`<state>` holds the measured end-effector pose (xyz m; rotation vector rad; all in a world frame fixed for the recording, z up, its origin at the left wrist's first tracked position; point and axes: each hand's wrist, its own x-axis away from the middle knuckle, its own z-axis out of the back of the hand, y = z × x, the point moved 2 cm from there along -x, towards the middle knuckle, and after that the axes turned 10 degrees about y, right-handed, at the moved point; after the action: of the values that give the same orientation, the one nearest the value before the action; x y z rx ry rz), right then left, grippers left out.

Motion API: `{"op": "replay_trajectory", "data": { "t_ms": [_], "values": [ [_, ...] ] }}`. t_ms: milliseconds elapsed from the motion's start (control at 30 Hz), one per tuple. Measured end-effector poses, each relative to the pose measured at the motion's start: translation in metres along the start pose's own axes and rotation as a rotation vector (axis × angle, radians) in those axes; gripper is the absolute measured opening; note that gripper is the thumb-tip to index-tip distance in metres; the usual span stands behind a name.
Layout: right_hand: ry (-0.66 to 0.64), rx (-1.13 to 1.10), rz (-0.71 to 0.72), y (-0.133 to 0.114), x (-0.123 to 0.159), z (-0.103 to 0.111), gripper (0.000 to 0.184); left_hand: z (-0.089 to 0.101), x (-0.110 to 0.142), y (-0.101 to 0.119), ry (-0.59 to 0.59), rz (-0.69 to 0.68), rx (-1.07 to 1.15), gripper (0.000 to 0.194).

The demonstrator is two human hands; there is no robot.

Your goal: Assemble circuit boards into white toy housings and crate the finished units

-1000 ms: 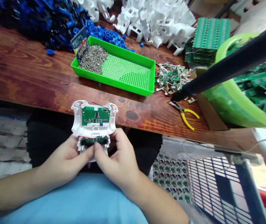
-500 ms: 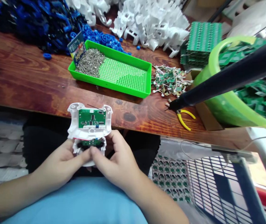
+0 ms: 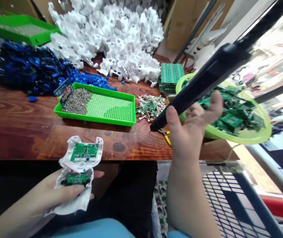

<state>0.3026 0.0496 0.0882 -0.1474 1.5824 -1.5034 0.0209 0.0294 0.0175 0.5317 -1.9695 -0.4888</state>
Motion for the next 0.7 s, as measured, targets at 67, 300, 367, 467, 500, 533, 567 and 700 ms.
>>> {"op": "replay_trajectory", "data": {
  "t_ms": [67,300,367,467,500,533,567,700],
  "values": [
    [-0.002,-0.029,0.034,-0.002,-0.006,-0.011,0.033,-0.008,-0.003,0.009,-0.018,-0.030,0.012,0.035],
    [0.200,-0.303,0.120,-0.008,-0.017,-0.055,0.022,-0.029,-0.022,0.030,-0.010,-0.024,0.095,0.019],
    [0.186,-0.404,0.111,-0.013,-0.022,-0.075,0.016,-0.029,-0.026,0.028,-0.020,0.012,0.118,0.020],
    [0.076,-0.416,0.115,-0.022,-0.029,-0.108,0.018,-0.023,-0.029,0.026,-0.057,0.061,0.162,0.022],
    [0.041,-0.392,0.111,-0.024,-0.031,-0.118,0.022,-0.020,-0.029,0.026,-0.065,0.069,0.178,0.023],
    [0.004,-0.368,0.103,-0.025,-0.033,-0.128,0.024,-0.016,-0.030,0.027,-0.070,0.077,0.193,0.025],
    [-0.034,-0.346,0.094,-0.025,-0.035,-0.138,0.027,-0.013,-0.030,0.028,-0.072,0.081,0.206,0.028],
    [-0.133,-0.340,0.083,-0.019,-0.035,-0.165,0.034,-0.003,-0.032,0.031,-0.039,0.112,0.238,0.046]
  ]
}}
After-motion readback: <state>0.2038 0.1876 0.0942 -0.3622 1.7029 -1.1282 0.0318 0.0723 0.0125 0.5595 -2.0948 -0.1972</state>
